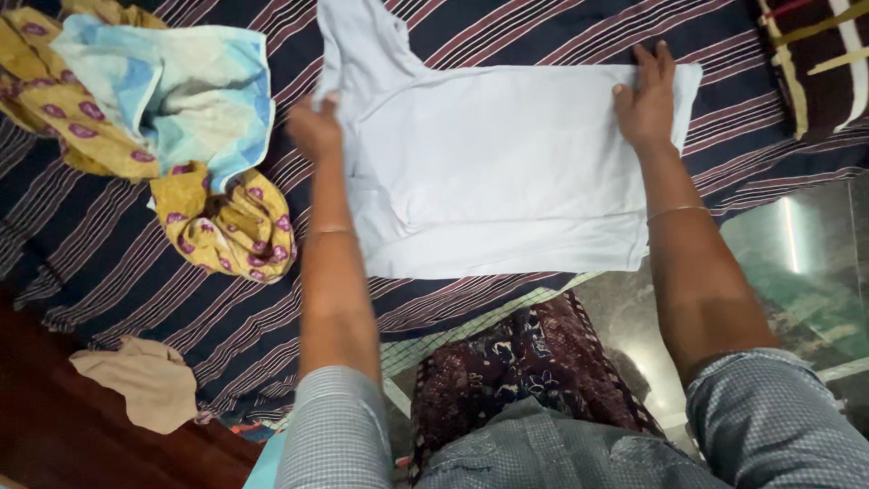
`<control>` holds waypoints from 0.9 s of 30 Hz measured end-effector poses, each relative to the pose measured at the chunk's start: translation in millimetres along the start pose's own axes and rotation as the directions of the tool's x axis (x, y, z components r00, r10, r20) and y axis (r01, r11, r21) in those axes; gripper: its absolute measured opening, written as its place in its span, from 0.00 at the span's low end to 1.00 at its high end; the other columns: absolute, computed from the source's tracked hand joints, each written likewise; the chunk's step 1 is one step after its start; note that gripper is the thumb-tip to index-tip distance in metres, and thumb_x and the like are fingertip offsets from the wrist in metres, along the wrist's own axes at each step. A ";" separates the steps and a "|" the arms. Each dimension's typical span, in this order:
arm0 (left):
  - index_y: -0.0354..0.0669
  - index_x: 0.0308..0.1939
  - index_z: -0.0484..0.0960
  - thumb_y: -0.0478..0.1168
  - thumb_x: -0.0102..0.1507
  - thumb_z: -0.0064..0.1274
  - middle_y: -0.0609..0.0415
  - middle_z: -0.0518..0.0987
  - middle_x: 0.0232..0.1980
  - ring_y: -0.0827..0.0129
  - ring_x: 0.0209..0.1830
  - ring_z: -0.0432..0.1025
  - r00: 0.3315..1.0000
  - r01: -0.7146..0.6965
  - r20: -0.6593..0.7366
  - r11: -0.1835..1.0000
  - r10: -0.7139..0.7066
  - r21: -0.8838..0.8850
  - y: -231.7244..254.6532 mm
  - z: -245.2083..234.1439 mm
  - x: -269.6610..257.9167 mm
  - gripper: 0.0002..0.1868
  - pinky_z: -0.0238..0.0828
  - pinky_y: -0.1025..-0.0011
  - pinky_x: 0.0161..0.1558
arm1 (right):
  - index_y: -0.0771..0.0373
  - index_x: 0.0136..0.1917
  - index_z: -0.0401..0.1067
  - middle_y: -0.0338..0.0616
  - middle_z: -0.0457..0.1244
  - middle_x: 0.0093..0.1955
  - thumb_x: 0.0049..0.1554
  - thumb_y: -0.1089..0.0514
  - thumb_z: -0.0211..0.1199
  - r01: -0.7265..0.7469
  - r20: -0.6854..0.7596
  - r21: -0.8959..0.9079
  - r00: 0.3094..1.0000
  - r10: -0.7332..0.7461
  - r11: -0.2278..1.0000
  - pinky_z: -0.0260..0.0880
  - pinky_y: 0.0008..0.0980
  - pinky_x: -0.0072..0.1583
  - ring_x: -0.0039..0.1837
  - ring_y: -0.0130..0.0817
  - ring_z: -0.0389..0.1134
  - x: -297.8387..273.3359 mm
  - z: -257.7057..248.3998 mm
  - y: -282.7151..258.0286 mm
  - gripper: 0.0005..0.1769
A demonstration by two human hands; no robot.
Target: The person picks up a white shirt from a bed, spreads it flat, folds it into a rectangle, and places it into an open backpack before picking up a light blue shirt to repeat the process.
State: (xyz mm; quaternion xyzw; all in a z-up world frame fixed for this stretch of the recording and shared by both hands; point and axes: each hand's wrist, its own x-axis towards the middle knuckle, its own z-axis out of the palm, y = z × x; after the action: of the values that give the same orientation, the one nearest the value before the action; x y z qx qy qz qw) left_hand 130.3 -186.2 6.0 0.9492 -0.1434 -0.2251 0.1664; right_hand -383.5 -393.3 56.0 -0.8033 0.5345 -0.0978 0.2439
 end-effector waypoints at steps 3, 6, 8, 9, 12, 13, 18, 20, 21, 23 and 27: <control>0.37 0.44 0.85 0.50 0.58 0.66 0.41 0.82 0.48 0.45 0.48 0.76 0.964 -0.069 -0.257 0.997 0.072 0.018 -2.4 -26.3 22.3 0.20 0.72 0.54 0.50 | 0.61 0.78 0.65 0.58 0.46 0.83 0.62 0.65 0.71 -0.094 0.006 0.002 0.996 0.094 0.996 0.64 0.44 0.75 0.79 0.58 0.56 0.7 -0.1 -4.9 0.34; 0.46 0.46 0.87 0.40 0.62 0.57 0.48 0.82 0.51 0.51 0.49 0.77 0.964 0.101 -0.239 0.993 -0.113 -0.062 17.1 -52.1 11.4 0.10 0.73 0.56 0.50 | 0.61 0.73 0.67 0.56 0.51 0.78 0.60 0.65 0.72 -0.169 -0.015 0.051 0.985 0.170 0.984 0.68 0.42 0.69 0.74 0.56 0.60 3.7 -6.6 -22.6 0.30; 0.45 0.54 0.82 0.38 0.61 0.57 0.44 0.78 0.54 0.49 0.51 0.76 0.937 -0.133 -0.308 0.984 0.163 0.117 33.0 -57.1 -2.6 0.17 0.73 0.55 0.49 | 0.61 0.68 0.69 0.54 0.53 0.72 0.58 0.65 0.73 -0.202 -0.011 0.053 0.979 0.203 0.978 0.68 0.42 0.67 0.70 0.54 0.63 8.7 -12.2 -31.3 0.27; 0.46 0.56 0.82 0.36 0.62 0.53 0.46 0.77 0.57 0.50 0.55 0.74 0.922 -0.243 -0.263 0.953 0.285 0.181 43.8 -54.2 -7.9 0.18 0.71 0.55 0.55 | 0.61 0.66 0.70 0.53 0.54 0.69 0.57 0.66 0.74 -0.219 -0.009 0.051 0.975 0.220 0.974 0.69 0.42 0.66 0.67 0.53 0.64 11.2 -14.3 -34.1 0.26; 0.48 0.56 0.83 0.31 0.68 0.45 0.45 0.75 0.66 0.48 0.64 0.67 0.779 -0.587 -0.137 0.789 0.611 0.180 89.8 -17.7 -30.5 0.17 0.63 0.54 0.63 | 0.62 0.61 0.71 0.52 0.55 0.64 0.54 0.65 0.75 -0.221 -0.029 0.028 0.975 0.222 0.975 0.69 0.42 0.63 0.64 0.53 0.64 15.4 -16.3 -38.1 0.23; 0.46 0.58 0.82 0.28 0.65 0.43 0.44 0.75 0.66 0.49 0.65 0.66 0.696 -0.701 -0.037 0.689 0.718 0.185 102.4 -7.8 -39.5 0.20 0.61 0.54 0.64 | 0.62 0.60 0.71 0.52 0.55 0.63 0.54 0.64 0.76 -0.221 -0.022 0.018 0.975 0.221 0.975 0.69 0.43 0.62 0.63 0.53 0.65 16.8 -17.4 -37.8 0.23; 0.41 0.56 0.81 0.30 0.60 0.49 0.45 0.77 0.63 0.52 0.63 0.67 0.583 -0.795 0.122 0.533 0.803 0.291 147.9 27.2 -48.8 0.19 0.60 0.56 0.60 | 0.60 0.55 0.73 0.51 0.58 0.59 0.52 0.59 0.79 -0.314 0.040 -0.002 0.949 0.313 0.950 0.69 0.46 0.56 0.55 0.53 0.67 20.7 -28.7 -30.5 0.21; 0.40 0.54 0.81 0.35 0.59 0.55 0.47 0.79 0.59 0.54 0.58 0.69 0.689 -0.716 0.182 0.619 0.702 0.323 154.8 27.2 -39.4 0.18 0.60 0.55 0.56 | 0.60 0.53 0.74 0.52 0.59 0.57 0.52 0.57 0.80 -0.264 0.018 -0.051 0.964 0.265 0.963 0.69 0.47 0.54 0.55 0.54 0.67 19.6 -35.7 -24.1 0.20; 0.38 0.52 0.81 0.42 0.57 0.59 0.46 0.79 0.55 0.53 0.55 0.69 0.711 -0.691 0.191 0.621 0.677 0.370 156.8 25.5 -36.2 0.21 0.59 0.53 0.53 | 0.60 0.53 0.74 0.52 0.59 0.57 0.52 0.56 0.81 -0.240 0.011 -0.074 0.970 0.242 0.968 0.69 0.48 0.53 0.55 0.55 0.67 17.2 -38.5 -20.9 0.20; 0.35 0.47 0.80 0.56 0.52 0.68 0.44 0.79 0.48 0.50 0.50 0.68 0.753 -0.636 0.201 0.617 0.626 0.462 157.8 18.0 -30.5 0.31 0.57 0.50 0.48 | 0.60 0.53 0.74 0.52 0.60 0.59 0.53 0.58 0.79 -0.244 -0.019 -0.051 0.970 0.243 0.969 0.70 0.47 0.55 0.56 0.53 0.68 10.5 -44.0 -16.2 0.18; 0.39 0.45 0.82 0.60 0.57 0.69 0.46 0.78 0.47 0.50 0.52 0.68 0.766 -0.625 0.243 0.601 0.596 0.498 147.2 12.0 -29.7 0.28 0.56 0.47 0.53 | 0.62 0.57 0.75 0.53 0.59 0.58 0.57 0.63 0.73 -0.235 -0.100 -0.046 0.968 0.229 0.971 0.68 0.47 0.55 0.56 0.54 0.66 -8.2 -51.2 -20.0 0.15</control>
State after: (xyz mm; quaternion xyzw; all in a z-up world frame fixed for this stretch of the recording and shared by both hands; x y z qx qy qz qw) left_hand 70.1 -311.9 63.2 0.8421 -0.5215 -0.1275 -0.0518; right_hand -392.0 -394.4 110.9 -0.7365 0.6382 -0.0908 0.2050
